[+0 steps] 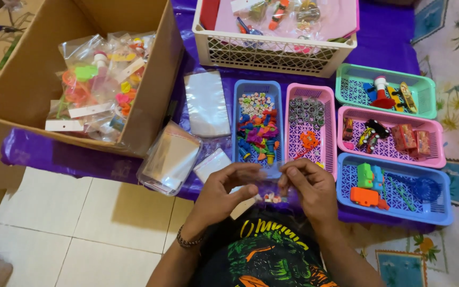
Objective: Sorting and packaging small colorful plastic charms and beads into small clear plastic bags.
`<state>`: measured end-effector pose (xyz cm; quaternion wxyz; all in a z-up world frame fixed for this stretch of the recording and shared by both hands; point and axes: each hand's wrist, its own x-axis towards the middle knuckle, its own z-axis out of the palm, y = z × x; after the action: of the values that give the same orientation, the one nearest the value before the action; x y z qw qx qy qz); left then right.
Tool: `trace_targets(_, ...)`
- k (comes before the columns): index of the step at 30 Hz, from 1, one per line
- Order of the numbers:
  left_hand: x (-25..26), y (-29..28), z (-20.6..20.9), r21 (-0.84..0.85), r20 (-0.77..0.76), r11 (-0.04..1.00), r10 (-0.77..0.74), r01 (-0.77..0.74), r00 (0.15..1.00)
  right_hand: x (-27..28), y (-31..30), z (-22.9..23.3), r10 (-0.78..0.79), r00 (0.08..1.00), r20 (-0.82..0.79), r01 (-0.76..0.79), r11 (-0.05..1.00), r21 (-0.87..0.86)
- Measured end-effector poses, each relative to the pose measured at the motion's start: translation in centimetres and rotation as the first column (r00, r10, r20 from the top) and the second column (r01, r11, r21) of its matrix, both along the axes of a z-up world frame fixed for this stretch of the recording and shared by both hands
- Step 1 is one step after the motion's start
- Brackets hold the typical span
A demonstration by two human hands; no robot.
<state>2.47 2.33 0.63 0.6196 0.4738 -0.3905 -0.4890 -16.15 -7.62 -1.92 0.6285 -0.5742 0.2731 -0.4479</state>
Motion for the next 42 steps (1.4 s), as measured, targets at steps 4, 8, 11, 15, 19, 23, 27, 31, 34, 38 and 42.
trace_targets(4,0.2,0.0,-2.6,0.057,-0.076,0.998,0.001,0.004,0.997,1.5,-0.1,1.1,0.025,0.999,0.020,-0.025,1.000,0.007)
trace_targets(8,1.5,0.3,-3.0,0.044,-0.104,0.963,0.268,-0.265,0.958,3.5,-0.6,1.6,0.236,0.967,-0.100,-0.229,0.971,0.073)
trace_targets(11,3.1,0.8,-2.1,0.032,-0.060,0.911,0.412,-0.411,0.909,6.0,-0.9,1.5,0.341,0.929,-0.144,-0.326,0.938,0.118)
trace_targets(15,6.7,2.2,-0.1,-0.184,0.374,0.775,0.624,-0.605,0.686,10.9,-2.0,1.3,0.407,0.904,-0.130,-0.411,0.912,-0.004)
trace_targets(19,10.3,1.6,-0.1,-0.699,0.565,0.472,0.825,-0.538,-0.011,17.8,-2.8,4.9,0.347,0.911,-0.223,-0.365,0.930,-0.047)
trace_targets(23,12.5,2.2,-1.7,-0.679,0.724,0.522,0.589,-0.516,-0.358,25.2,-4.8,3.9,0.312,0.906,-0.285,-0.373,0.907,-0.194)
trace_targets(27,12.9,2.5,-2.7,-0.639,0.757,0.548,0.573,-0.540,-0.314,30.0,-4.2,4.9,0.130,0.851,-0.509,-0.374,0.830,-0.414)
trace_targets(31,12.9,3.0,-1.8,-0.522,0.828,0.653,0.543,-0.549,-0.142,32.4,-4.0,2.7,-0.037,0.931,-0.364,-0.308,0.457,-0.834)
trace_targets(34,13.0,2.5,-2.8,-0.629,0.752,0.531,0.602,-0.568,-0.270,34.0,-3.4,-0.1,-0.050,0.964,-0.260,-0.255,0.081,-0.963)
trace_targets(38,13.4,2.4,-2.8,-0.653,0.723,0.528,0.649,-0.543,-0.238,35.6,-3.9,-1.6,0.017,0.781,-0.624,-0.622,0.115,-0.775)
trace_targets(42,13.3,2.3,-2.9,-0.672,0.712,0.543,0.660,-0.503,-0.239,37.3,-5.3,-3.3,0.192,0.731,-0.654,-0.670,0.026,-0.742)
